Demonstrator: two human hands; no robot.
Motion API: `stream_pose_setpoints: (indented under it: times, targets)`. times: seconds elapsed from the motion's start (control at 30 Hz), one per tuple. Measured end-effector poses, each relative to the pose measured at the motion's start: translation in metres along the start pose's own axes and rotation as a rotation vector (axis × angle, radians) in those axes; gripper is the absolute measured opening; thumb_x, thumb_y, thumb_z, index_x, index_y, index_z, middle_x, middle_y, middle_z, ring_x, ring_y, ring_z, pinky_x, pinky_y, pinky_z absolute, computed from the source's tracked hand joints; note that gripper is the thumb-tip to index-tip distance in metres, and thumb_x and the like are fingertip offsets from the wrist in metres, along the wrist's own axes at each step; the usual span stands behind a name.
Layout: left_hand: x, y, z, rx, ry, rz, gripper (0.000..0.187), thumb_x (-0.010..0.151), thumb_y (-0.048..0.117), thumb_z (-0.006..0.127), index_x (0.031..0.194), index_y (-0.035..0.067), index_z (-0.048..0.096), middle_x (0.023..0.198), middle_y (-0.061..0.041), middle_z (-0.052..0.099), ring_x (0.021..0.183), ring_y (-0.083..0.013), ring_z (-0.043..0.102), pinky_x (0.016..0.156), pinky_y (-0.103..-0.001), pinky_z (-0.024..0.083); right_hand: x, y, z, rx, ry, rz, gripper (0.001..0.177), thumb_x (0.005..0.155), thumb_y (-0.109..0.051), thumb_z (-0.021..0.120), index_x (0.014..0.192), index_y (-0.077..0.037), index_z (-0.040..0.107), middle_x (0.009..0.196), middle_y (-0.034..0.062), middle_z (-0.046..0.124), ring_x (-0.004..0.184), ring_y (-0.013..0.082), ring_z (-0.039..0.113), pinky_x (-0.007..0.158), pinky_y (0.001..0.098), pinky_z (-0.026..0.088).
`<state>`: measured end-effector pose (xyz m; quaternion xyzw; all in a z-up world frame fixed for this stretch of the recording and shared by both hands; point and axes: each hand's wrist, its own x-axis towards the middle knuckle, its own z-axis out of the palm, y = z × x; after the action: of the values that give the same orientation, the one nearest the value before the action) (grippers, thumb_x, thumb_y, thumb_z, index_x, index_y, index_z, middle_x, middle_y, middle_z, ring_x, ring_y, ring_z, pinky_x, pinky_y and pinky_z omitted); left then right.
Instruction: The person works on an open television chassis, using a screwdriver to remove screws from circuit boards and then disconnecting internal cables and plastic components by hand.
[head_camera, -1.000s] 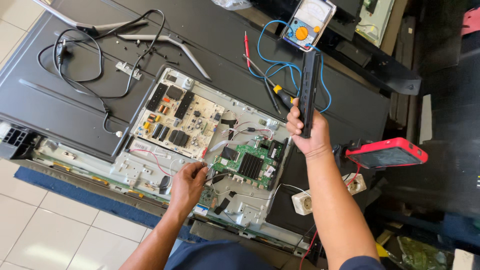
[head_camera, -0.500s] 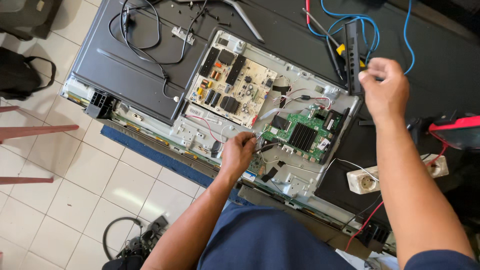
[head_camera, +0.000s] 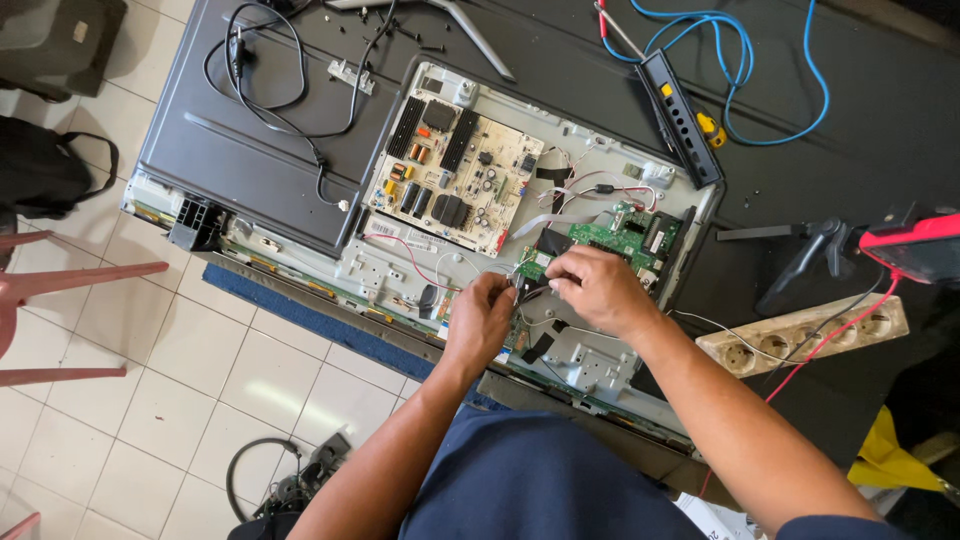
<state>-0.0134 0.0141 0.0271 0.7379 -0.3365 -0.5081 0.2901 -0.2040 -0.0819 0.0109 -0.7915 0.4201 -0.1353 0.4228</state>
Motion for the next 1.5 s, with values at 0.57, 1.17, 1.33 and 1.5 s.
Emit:
stream_pose_setpoints:
  times: [0.57, 1.17, 1.33, 1.5]
  targets:
    - [0.035, -0.005, 0.011, 0.372, 0.075, 0.312, 0.031, 0.084, 0.009, 0.067, 0.115, 0.005, 0.070, 0.100, -0.017, 0.066, 0.094, -0.0421, 0.070, 0.081, -0.050, 0.058, 0.011, 0.034, 0.029, -0.174, 0.091, -0.079, 0.028, 0.080, -0.015, 0.080, 0.107, -0.018, 0.073, 0.101, 0.0030, 0.068, 0.097, 0.0263, 0.070, 0.086, 0.0387, 0.057]
    - [0.067, 0.017, 0.013, 0.746, -0.019, 0.443, 0.018, 0.095, 0.007, 0.057, 0.110, 0.009, 0.068, 0.093, -0.012, 0.069, 0.092, -0.0311, 0.071, 0.079, -0.044, 0.057, 0.040, 0.023, 0.013, -0.055, 0.042, -0.053, 0.021, 0.091, -0.006, 0.063, 0.104, -0.014, 0.077, 0.095, 0.0077, 0.075, 0.093, 0.0286, 0.073, 0.085, 0.0386, 0.058]
    - [0.064, 0.017, 0.010, 0.568, -0.036, 0.377, 0.020, 0.096, 0.007, 0.052, 0.112, 0.007, 0.065, 0.093, -0.015, 0.067, 0.096, -0.0359, 0.070, 0.083, -0.048, 0.056, 0.051, 0.024, 0.018, -0.235, 0.013, -0.199, 0.009, 0.092, -0.012, 0.065, 0.094, -0.014, 0.074, 0.089, 0.0053, 0.074, 0.090, 0.0258, 0.073, 0.082, 0.0368, 0.059]
    - [0.061, 0.016, 0.011, 0.479, -0.030, 0.334, 0.017, 0.096, 0.011, 0.054, 0.111, 0.009, 0.063, 0.095, -0.016, 0.067, 0.097, -0.0367, 0.070, 0.084, -0.049, 0.055, 0.057, 0.031, 0.022, -0.283, -0.003, -0.215, 0.007, 0.089, -0.018, 0.069, 0.092, -0.012, 0.069, 0.088, 0.0062, 0.071, 0.092, 0.0287, 0.072, 0.081, 0.0422, 0.060]
